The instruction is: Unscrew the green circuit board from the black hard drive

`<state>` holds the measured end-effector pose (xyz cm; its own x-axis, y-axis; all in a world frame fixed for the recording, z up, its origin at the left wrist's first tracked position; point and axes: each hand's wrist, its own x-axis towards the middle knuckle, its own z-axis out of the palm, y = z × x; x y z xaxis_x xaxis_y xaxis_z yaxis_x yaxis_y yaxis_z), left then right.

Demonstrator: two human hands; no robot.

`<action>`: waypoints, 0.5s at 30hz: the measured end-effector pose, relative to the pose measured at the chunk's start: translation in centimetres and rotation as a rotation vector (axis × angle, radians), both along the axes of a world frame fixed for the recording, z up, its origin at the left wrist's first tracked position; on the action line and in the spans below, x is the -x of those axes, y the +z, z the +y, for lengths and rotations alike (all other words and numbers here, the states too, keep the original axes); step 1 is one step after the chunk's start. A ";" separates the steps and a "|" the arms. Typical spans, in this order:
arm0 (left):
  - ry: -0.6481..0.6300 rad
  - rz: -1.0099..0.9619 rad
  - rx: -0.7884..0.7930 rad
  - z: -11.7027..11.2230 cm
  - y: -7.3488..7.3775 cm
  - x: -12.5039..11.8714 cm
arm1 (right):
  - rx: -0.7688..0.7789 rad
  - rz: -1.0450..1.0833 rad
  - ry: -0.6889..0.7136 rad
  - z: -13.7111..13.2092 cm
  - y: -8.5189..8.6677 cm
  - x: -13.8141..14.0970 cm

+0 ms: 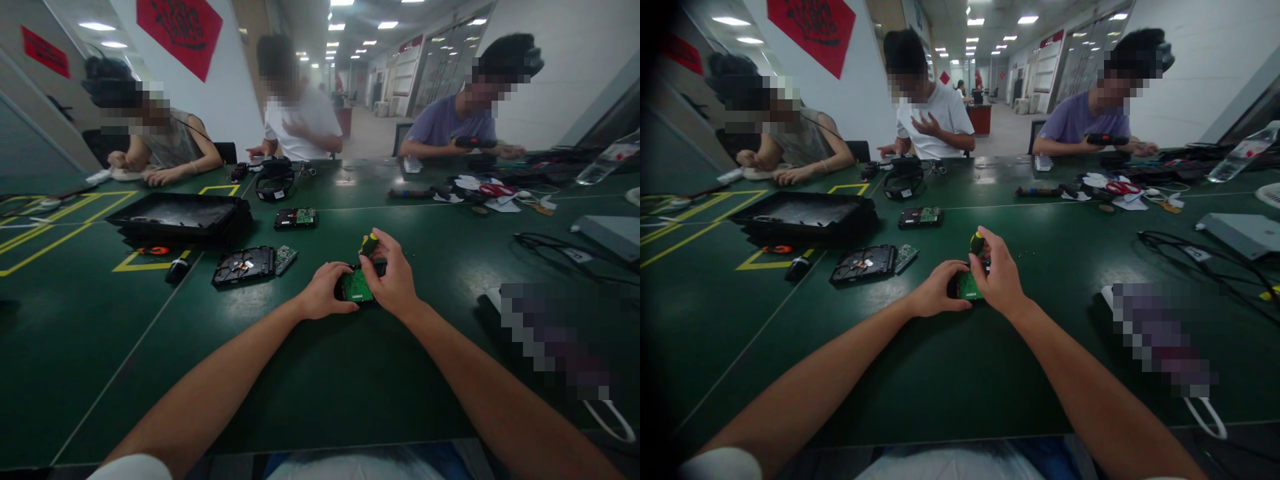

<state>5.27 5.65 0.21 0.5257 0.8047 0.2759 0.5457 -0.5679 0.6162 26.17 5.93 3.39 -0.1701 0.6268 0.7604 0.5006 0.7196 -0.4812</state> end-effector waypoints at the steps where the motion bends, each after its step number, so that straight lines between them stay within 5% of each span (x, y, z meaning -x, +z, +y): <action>1: -0.001 -0.002 -0.001 0.0 0.0 0.0 | -0.010 -0.003 -0.021 0.0 0.0 0.0; 15: -0.008 0.011 -0.012 0.2 -0.2 0.0 | -0.054 -0.051 -0.036 0.0 0.3 -0.1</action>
